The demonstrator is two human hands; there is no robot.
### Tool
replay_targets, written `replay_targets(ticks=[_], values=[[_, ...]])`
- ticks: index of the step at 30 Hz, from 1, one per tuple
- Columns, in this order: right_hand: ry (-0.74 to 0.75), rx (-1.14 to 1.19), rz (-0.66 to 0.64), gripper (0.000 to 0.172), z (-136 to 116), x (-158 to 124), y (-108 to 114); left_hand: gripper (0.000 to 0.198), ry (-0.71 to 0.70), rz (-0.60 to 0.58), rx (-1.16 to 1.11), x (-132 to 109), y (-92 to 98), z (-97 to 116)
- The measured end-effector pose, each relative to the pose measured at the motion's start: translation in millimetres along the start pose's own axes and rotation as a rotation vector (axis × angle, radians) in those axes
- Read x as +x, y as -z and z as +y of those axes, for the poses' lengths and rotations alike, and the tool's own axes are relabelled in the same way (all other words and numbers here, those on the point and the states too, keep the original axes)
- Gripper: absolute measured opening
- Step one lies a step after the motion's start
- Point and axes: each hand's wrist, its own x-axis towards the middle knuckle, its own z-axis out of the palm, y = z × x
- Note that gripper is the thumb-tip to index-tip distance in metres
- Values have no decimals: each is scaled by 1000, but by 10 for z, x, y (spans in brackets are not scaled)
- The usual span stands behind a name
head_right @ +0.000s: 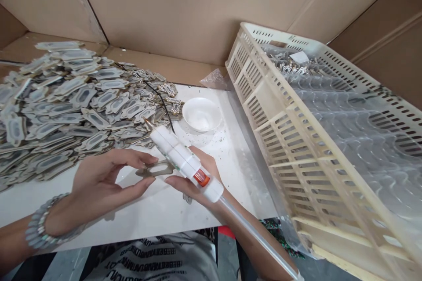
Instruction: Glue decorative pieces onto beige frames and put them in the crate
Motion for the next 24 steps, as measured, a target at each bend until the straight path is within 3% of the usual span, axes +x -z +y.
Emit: replay_targets(ticks=[5, 9, 11, 17, 21, 24], values=[[-123, 206, -77, 49, -11, -1, 5, 23, 83, -34, -132, -35, 10, -2], [-60, 489, -153, 46, 68, 16, 23, 26, 2, -197, -231, 8, 93, 14], [-37, 583, -181, 44, 116, 17, 23, 30, -69, -234, -189, 42, 116, 41], [-94, 633, -317, 43, 88, -6, 20, 29, -528, -200, 227, 58, 106, 97], [-38, 628, -385, 36, 16, 16, 25, 28, -624, -300, 275, 53, 134, 112], [18, 645, -451, 30, 31, 49, 24, 26, -703, -307, 307, 80, 163, 148]])
